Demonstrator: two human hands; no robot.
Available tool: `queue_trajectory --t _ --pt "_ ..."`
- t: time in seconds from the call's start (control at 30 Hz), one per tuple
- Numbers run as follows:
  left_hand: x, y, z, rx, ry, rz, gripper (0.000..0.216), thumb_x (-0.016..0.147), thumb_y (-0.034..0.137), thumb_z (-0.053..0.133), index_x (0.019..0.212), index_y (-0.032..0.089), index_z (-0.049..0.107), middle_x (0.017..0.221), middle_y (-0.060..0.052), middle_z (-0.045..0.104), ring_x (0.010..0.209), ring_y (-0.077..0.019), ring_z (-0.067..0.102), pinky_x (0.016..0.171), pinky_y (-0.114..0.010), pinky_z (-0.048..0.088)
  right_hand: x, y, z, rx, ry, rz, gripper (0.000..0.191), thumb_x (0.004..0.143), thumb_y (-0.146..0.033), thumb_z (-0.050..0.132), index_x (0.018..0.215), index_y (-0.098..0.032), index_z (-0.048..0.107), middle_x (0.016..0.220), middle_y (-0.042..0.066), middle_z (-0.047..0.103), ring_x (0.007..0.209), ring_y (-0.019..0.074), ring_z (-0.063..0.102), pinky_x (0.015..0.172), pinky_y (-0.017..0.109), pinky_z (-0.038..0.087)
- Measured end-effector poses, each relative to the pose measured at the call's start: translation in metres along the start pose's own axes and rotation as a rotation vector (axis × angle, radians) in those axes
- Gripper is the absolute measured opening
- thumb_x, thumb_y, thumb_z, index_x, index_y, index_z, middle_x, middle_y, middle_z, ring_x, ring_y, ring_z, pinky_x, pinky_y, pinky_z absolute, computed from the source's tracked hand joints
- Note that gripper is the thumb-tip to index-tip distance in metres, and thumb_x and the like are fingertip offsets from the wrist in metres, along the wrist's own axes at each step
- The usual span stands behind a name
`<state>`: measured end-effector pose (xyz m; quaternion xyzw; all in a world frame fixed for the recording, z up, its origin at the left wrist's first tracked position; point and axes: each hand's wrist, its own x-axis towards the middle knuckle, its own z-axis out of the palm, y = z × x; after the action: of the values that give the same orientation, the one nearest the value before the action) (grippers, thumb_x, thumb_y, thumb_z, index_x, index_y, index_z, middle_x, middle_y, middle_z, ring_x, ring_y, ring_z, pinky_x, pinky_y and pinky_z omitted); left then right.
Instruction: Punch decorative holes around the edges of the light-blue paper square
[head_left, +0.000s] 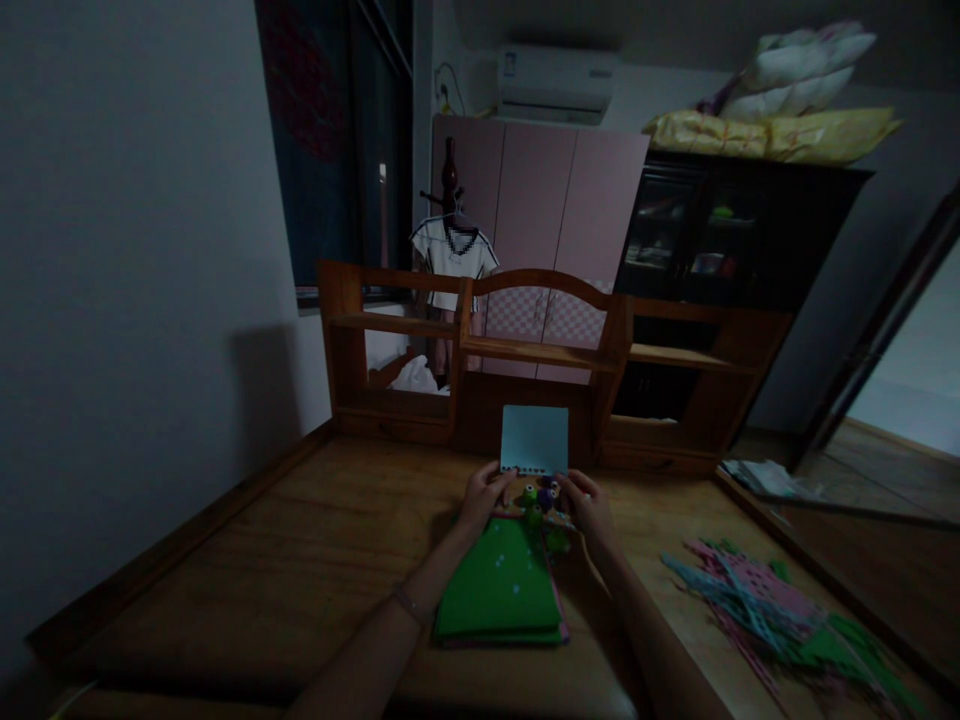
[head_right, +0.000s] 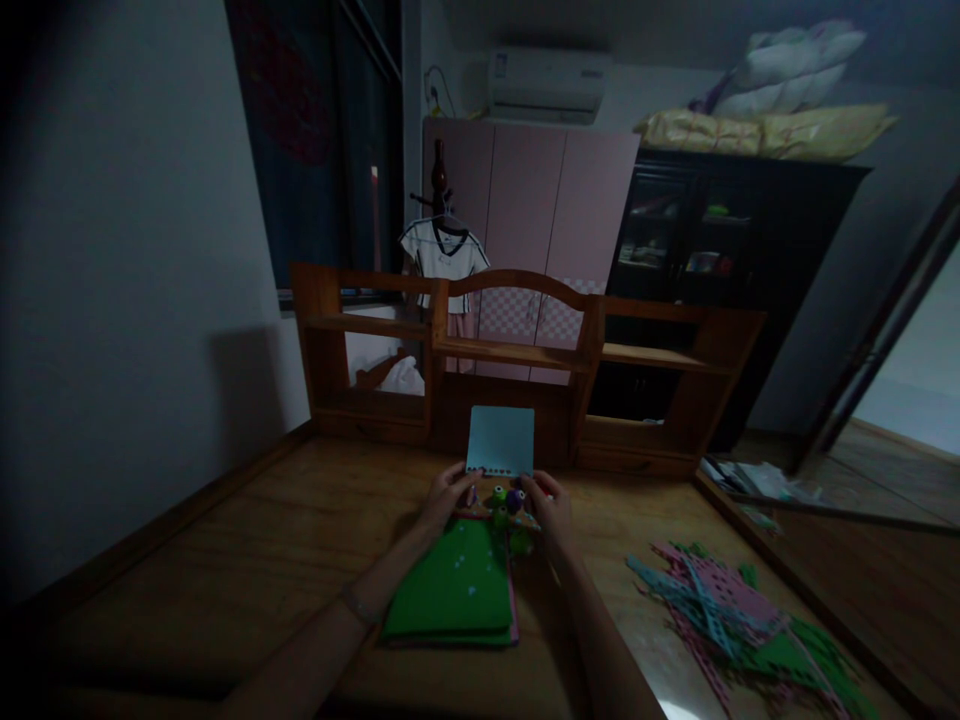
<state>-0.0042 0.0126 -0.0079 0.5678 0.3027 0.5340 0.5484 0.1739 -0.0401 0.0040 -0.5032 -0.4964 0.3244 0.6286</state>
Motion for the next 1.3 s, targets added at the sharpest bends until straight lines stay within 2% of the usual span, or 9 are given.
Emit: queue_trajectory --t 0.13,0.3,0.47,0.77,1.0,1.3 --pt "-0.001 0.003 0.001 0.001 -0.020 -0.008 0.039 0.070 0.052 0.061 0.079 0.014 0.060 0.050 0.002 0.051 0.042 -0.0092 0.045 0.043 -0.020 0.030 0.001 0.002 -0.001 -0.002 0.003 -0.013 0.031 0.070 -0.048 0.062 0.070 -0.017 0.061 0.045 -0.005 0.044 0.041 0.0084 0.034 0.040 0.022 0.021" --pt "0.001 -0.001 -0.002 -0.001 0.013 -0.029 0.042 0.073 0.054 0.056 0.061 0.014 0.056 0.045 0.001 0.049 0.040 -0.0092 0.043 0.045 -0.022 0.030 0.001 0.004 -0.002 -0.005 -0.012 0.000 0.031 0.070 -0.048 0.062 0.071 -0.018 0.060 0.045 -0.005 0.043 0.041 0.0085 0.034 0.041 0.022 0.020" --pt "0.001 -0.002 -0.004 0.025 0.019 -0.024 0.044 0.073 0.053 0.056 0.056 0.013 0.055 0.046 0.000 0.050 0.043 -0.0097 0.045 0.048 -0.022 0.030 0.001 0.003 -0.002 0.002 -0.035 -0.014 0.030 0.071 -0.048 0.062 0.069 -0.018 0.059 0.046 -0.006 0.041 0.042 0.0088 0.034 0.041 0.022 0.021" --pt "0.002 -0.003 -0.003 -0.030 0.032 -0.060 0.039 0.069 0.051 0.061 0.066 0.013 0.059 0.049 0.001 0.050 0.043 -0.0089 0.043 0.045 -0.020 0.031 -0.001 0.002 0.000 -0.008 -0.023 0.001 0.032 0.071 -0.050 0.061 0.073 -0.018 0.061 0.047 -0.005 0.044 0.042 0.0092 0.034 0.041 0.023 0.021" --pt "0.002 -0.003 -0.003 -0.009 0.007 -0.016 0.038 0.069 0.050 0.062 0.071 0.012 0.062 0.047 0.002 0.049 0.043 -0.0084 0.044 0.044 -0.019 0.031 0.001 0.003 0.000 -0.018 -0.012 0.003 0.034 0.068 -0.052 0.062 0.073 -0.018 0.062 0.046 -0.004 0.045 0.042 0.0099 0.036 0.041 0.023 0.021" --pt "-0.004 0.006 0.002 -0.012 0.029 -0.095 0.038 0.065 0.049 0.066 0.067 0.012 0.060 0.049 0.001 0.049 0.043 -0.0078 0.044 0.040 -0.018 0.034 0.002 0.007 0.000 -0.006 -0.006 0.002 0.037 0.066 -0.054 0.062 0.072 -0.018 0.061 0.046 -0.005 0.042 0.041 0.0080 0.033 0.040 0.022 0.021"
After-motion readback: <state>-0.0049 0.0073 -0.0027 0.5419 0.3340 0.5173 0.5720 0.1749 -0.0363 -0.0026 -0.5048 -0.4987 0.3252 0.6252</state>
